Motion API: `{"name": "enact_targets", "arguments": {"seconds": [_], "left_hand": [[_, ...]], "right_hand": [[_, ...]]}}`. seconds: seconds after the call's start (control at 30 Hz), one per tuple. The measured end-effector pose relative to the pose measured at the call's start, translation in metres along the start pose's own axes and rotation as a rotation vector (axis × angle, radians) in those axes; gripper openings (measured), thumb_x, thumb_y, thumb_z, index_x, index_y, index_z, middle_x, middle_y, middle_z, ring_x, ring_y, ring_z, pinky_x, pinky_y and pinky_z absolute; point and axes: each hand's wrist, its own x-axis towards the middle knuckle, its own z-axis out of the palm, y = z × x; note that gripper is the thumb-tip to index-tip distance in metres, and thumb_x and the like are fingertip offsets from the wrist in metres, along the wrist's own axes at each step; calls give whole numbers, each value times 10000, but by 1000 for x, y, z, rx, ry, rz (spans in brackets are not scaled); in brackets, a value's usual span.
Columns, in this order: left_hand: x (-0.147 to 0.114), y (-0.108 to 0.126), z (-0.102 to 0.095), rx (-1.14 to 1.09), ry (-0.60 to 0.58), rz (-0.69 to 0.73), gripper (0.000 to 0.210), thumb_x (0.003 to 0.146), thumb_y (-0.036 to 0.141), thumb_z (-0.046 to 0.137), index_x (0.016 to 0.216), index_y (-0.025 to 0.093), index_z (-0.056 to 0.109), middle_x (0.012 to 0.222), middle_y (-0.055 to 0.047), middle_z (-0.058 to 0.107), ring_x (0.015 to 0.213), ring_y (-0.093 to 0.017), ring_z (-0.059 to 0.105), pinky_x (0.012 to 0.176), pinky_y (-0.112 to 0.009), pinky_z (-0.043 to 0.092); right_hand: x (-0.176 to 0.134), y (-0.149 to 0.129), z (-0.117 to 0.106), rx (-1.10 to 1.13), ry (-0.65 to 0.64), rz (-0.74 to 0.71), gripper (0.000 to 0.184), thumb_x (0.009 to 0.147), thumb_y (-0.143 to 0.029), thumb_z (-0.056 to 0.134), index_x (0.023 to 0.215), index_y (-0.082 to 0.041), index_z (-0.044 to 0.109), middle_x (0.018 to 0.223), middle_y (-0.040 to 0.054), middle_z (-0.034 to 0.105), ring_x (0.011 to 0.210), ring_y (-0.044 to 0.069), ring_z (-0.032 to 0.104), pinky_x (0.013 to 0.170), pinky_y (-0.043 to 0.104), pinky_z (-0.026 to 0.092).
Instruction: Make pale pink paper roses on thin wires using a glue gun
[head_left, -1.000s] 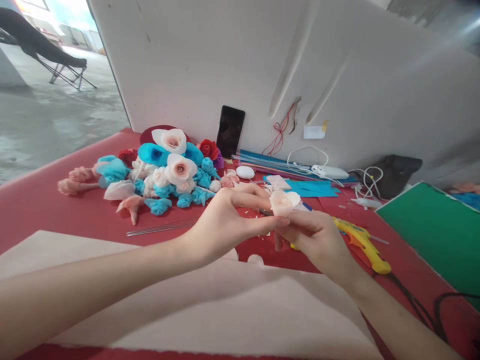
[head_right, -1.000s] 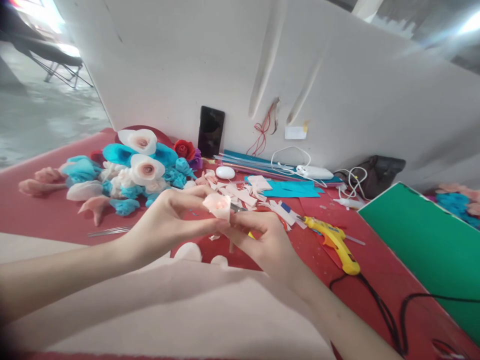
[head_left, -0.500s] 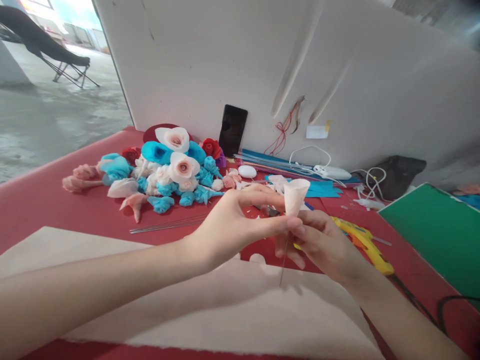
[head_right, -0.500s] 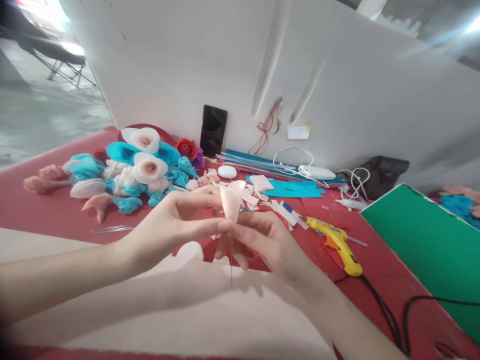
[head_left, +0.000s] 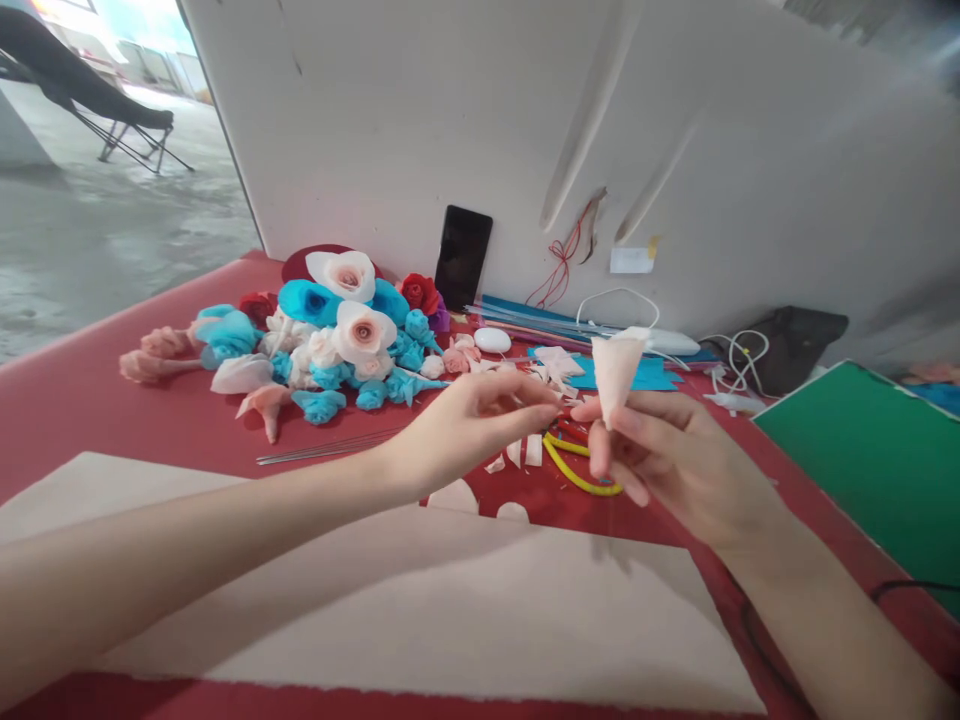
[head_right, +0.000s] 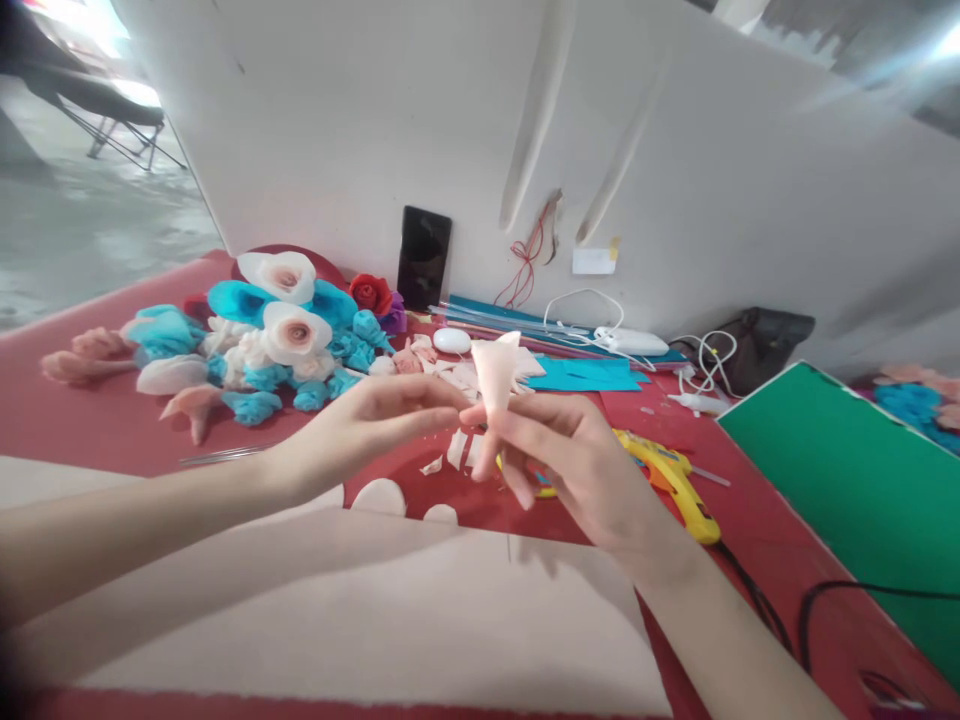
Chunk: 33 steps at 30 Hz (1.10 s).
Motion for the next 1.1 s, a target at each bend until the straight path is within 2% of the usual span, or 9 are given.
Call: {"name": "enact_targets", "arguments": {"seconds": [0.07, 0.13, 0.3, 0.43, 0.57, 0.77, 0.93, 1.1], "left_hand": [[2, -12, 2, 111, -81, 8, 232, 853, 245, 456, 846, 142, 664, 815, -38, 666, 781, -156, 610, 712, -257, 477], [1, -22, 5, 211, -157, 39, 173, 777, 198, 550, 858, 167, 700, 796, -32, 659, 723, -154, 591, 665, -253, 459], [-4, -33, 9, 364, -291, 113, 216, 699, 95, 586, 831, 194, 725, 829, -37, 679, 810, -180, 586, 742, -262, 425], [-1, -34, 7, 429, -353, 102, 182, 709, 139, 607, 827, 211, 725, 839, -28, 691, 824, -180, 595, 733, -240, 428], [5, -28, -6, 507, -400, 44, 197, 747, 143, 564, 851, 207, 718, 878, -24, 699, 816, -166, 601, 732, -228, 427], [2, -12, -28, 642, -497, -87, 136, 707, 176, 592, 788, 209, 697, 834, -12, 688, 734, -166, 602, 589, -219, 386], [-1, 0, -27, 702, -561, -165, 113, 706, 189, 556, 641, 175, 648, 652, 2, 639, 549, -132, 545, 475, -220, 318], [2, 15, -24, 719, -584, -219, 117, 677, 122, 537, 579, 168, 581, 604, 20, 606, 531, -119, 525, 460, -210, 301]], "right_hand": [[-1, -4, -4, 29, 37, 23, 145, 845, -299, 600, 842, -197, 703, 671, 1, 631, 417, 20, 468, 442, 134, 375], [-4, 0, -6, 71, 53, 72, 162, 839, -320, 599, 865, -194, 698, 660, 3, 628, 412, 18, 467, 418, 121, 356], [-20, 42, -1, 189, 16, 294, 255, 803, -358, 598, 802, -117, 680, 546, 20, 578, 345, 27, 403, 345, 129, 289], [-32, 70, 0, 273, 55, 350, 283, 795, -382, 590, 807, -107, 655, 552, 1, 560, 356, 23, 394, 378, 137, 325], [-33, 76, -3, 326, 56, 353, 280, 797, -374, 602, 808, -97, 641, 573, 8, 573, 366, 25, 406, 375, 136, 321], [-36, 75, -2, 367, 8, 353, 233, 848, -305, 567, 819, -86, 642, 610, 32, 604, 403, 30, 464, 383, 118, 326], [-37, 73, 0, 378, -12, 339, 233, 853, -298, 566, 801, -82, 636, 629, 41, 615, 418, 40, 482, 380, 126, 329], [-37, 73, -1, 370, -22, 340, 240, 861, -305, 563, 786, -87, 632, 647, 37, 617, 430, 33, 482, 414, 129, 362]]}}
